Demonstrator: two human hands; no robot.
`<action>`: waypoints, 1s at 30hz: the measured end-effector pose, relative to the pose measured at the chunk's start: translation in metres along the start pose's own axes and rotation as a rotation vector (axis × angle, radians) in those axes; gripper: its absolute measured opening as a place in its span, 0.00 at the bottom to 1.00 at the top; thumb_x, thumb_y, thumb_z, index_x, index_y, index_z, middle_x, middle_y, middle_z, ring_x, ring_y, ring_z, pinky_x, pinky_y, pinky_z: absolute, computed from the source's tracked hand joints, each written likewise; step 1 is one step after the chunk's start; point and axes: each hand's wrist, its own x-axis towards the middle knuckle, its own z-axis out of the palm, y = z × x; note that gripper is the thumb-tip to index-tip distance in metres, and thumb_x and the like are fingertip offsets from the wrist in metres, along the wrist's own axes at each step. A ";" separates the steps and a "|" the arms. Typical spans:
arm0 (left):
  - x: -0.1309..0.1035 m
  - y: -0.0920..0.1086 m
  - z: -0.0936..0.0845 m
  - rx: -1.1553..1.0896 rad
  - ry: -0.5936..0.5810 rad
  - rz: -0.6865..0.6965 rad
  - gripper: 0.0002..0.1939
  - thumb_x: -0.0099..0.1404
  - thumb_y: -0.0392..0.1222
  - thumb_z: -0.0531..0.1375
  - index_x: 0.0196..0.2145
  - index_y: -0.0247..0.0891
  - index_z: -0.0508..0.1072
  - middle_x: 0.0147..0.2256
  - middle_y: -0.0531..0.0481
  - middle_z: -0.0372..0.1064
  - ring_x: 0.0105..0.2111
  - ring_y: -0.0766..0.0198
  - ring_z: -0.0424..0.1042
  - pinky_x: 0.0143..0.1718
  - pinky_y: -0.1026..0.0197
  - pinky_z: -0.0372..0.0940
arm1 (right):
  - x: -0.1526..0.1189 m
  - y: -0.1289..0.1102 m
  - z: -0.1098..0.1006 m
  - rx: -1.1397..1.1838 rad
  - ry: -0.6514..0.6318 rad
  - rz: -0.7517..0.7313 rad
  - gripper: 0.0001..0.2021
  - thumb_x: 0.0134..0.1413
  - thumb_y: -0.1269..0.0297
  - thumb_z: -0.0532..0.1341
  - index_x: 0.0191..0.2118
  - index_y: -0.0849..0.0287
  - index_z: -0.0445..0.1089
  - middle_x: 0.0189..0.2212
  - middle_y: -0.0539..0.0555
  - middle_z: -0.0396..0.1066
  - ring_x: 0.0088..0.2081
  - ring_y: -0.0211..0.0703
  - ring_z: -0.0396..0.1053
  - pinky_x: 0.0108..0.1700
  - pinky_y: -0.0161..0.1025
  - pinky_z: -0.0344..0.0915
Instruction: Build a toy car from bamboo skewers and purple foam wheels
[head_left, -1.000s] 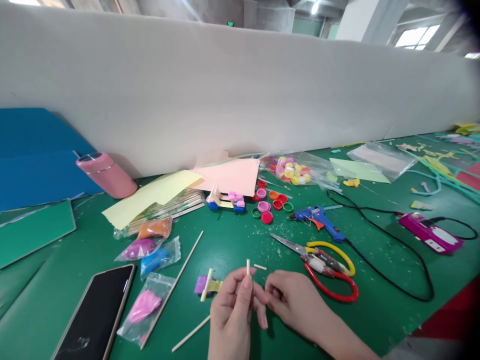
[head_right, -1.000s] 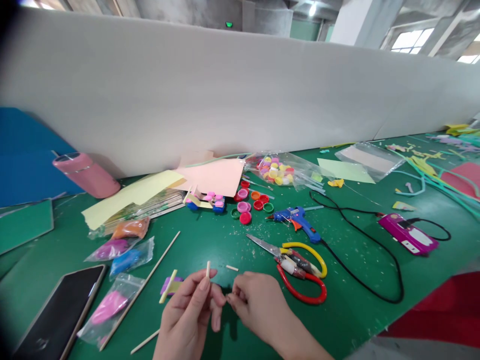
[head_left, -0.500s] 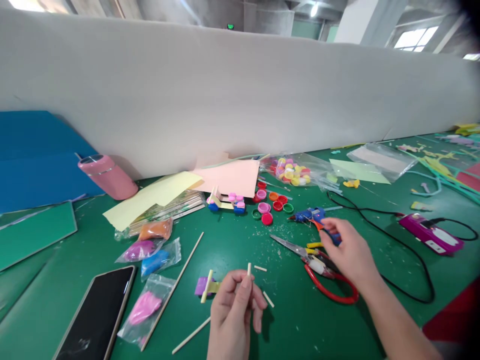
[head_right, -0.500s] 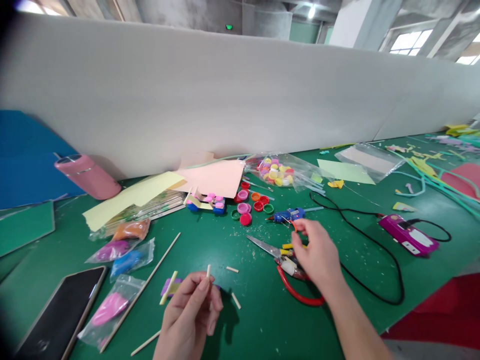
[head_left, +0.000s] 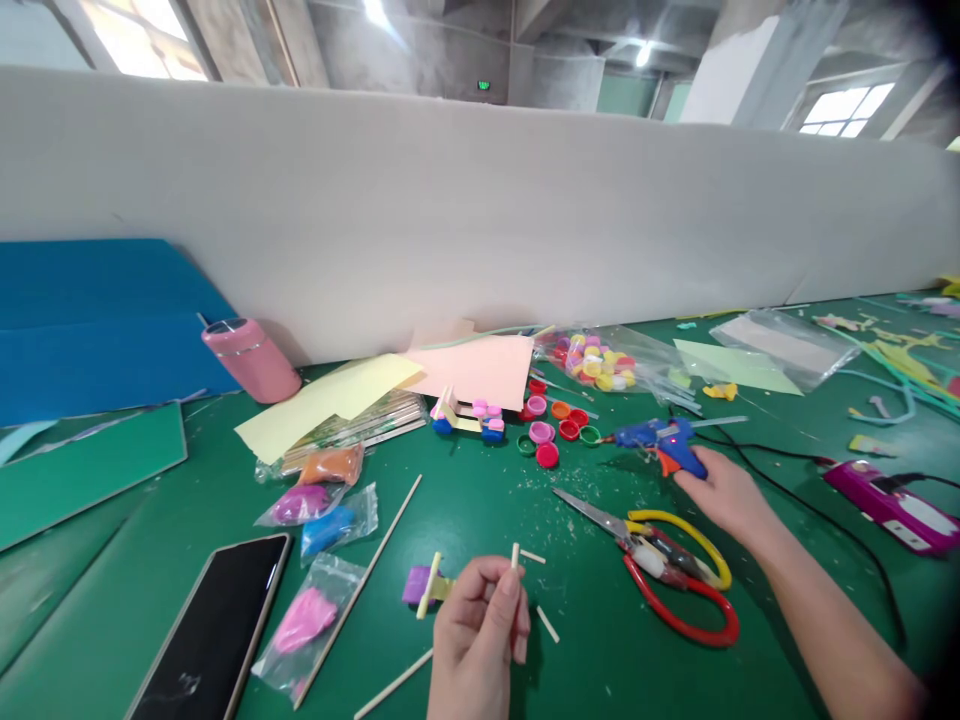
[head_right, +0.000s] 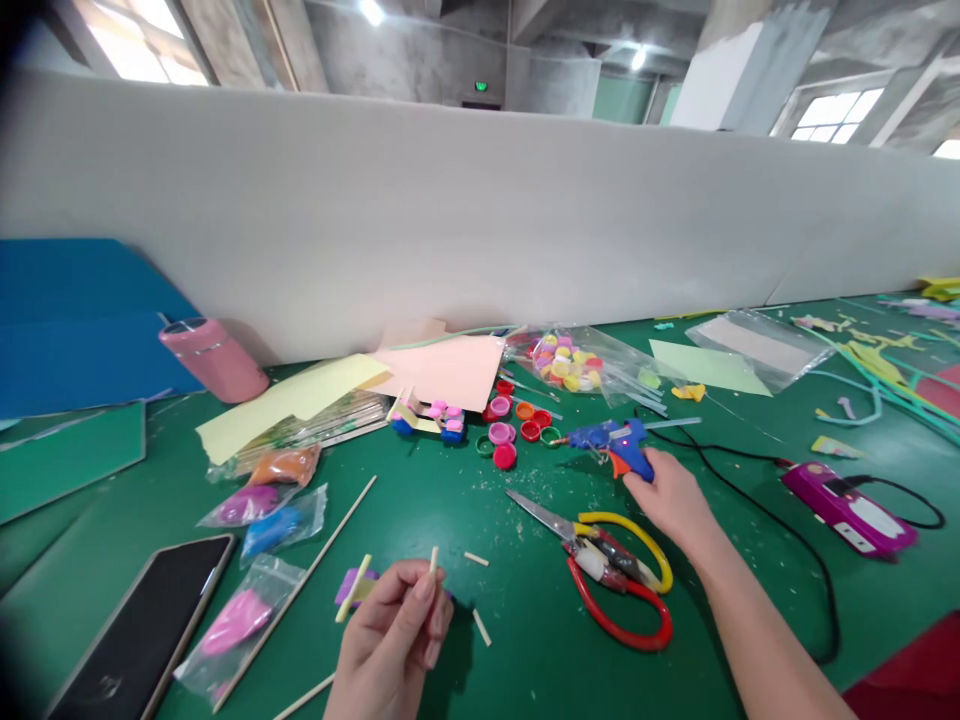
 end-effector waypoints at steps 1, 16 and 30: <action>0.000 0.000 0.000 -0.005 -0.006 -0.004 0.12 0.50 0.46 0.65 0.25 0.34 0.70 0.14 0.57 0.59 0.15 0.75 0.53 0.16 0.73 0.49 | -0.002 -0.003 -0.006 0.063 -0.018 0.011 0.11 0.41 0.61 0.57 0.33 0.60 0.66 0.26 0.57 0.71 0.30 0.53 0.70 0.30 0.43 0.63; -0.003 0.010 -0.001 -0.077 -0.071 -0.002 0.08 0.56 0.43 0.61 0.27 0.35 0.70 0.14 0.56 0.64 0.13 0.75 0.57 0.14 0.73 0.49 | -0.099 -0.075 -0.015 0.598 -0.499 -0.187 0.06 0.54 0.60 0.57 0.30 0.56 0.66 0.23 0.50 0.67 0.25 0.39 0.65 0.26 0.33 0.66; -0.003 0.016 -0.003 -0.163 -0.120 -0.023 0.06 0.59 0.41 0.58 0.30 0.35 0.68 0.15 0.53 0.66 0.13 0.72 0.59 0.14 0.72 0.52 | -0.123 -0.084 -0.005 0.261 -0.329 -0.305 0.13 0.52 0.55 0.56 0.36 0.57 0.73 0.17 0.50 0.65 0.19 0.40 0.65 0.19 0.31 0.65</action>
